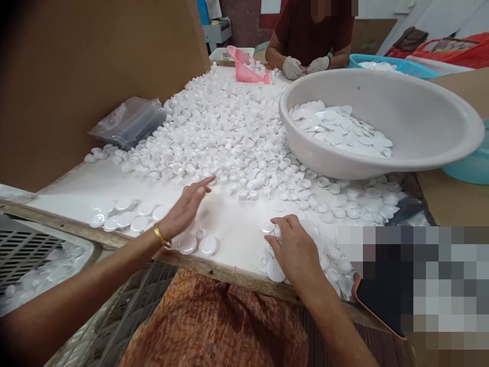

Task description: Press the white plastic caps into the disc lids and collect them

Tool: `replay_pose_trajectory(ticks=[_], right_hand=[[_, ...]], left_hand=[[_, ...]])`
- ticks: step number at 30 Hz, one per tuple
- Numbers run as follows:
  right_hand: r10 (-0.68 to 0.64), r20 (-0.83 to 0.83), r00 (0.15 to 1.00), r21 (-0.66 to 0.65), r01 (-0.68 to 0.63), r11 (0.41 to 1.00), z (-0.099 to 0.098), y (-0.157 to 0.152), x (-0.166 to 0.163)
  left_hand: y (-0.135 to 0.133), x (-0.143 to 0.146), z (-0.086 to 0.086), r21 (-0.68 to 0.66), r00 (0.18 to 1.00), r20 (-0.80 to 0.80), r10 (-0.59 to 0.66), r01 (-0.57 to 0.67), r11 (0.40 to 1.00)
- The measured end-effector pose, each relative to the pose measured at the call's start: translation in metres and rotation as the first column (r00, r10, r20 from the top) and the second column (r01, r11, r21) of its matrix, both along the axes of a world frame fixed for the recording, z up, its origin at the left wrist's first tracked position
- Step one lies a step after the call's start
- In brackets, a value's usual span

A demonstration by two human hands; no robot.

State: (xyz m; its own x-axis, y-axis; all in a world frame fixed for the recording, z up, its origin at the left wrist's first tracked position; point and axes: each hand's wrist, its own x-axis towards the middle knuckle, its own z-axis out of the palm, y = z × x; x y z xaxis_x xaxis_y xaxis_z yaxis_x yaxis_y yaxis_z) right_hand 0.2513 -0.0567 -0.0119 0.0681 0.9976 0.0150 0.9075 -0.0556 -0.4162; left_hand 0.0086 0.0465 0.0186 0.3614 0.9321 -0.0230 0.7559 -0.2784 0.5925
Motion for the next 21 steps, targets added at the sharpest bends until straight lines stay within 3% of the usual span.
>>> replay_pose_trajectory(ticks=[4, 8, 14, 18, 21], right_hand=[[0.076, 0.109, 0.991, 0.012, -0.077, 0.997, -0.005, 0.004, -0.001], [0.096, 0.168, 0.981, 0.001, -0.098, 0.995, -0.005, 0.011, -0.01], [0.085, 0.119, 0.989, 0.053, -0.092, 0.994, 0.0, 0.019, -0.018], [-0.002, -0.152, 0.988, 0.142, 0.024, 0.99, -0.001, 0.024, -0.023], [0.059, -0.311, 0.949, 0.277, 0.031, 0.96, -0.001, 0.031, -0.032]], left_hand=[[-0.001, -0.021, 0.016, -0.192, 0.938, -0.299, -0.177, 0.122, 0.974], [-0.011, -0.021, 0.012, -0.175, 0.845, -0.465, -0.266, 0.207, 0.963], [0.006, 0.018, -0.006, -0.105, 0.897, -0.374, -0.234, 0.21, 0.972], [0.01, 0.042, -0.015, -0.099, 0.933, -0.273, -0.234, 0.215, 0.972], [0.007, 0.043, -0.017, -0.082, 0.937, -0.259, -0.233, 0.219, 0.972]])
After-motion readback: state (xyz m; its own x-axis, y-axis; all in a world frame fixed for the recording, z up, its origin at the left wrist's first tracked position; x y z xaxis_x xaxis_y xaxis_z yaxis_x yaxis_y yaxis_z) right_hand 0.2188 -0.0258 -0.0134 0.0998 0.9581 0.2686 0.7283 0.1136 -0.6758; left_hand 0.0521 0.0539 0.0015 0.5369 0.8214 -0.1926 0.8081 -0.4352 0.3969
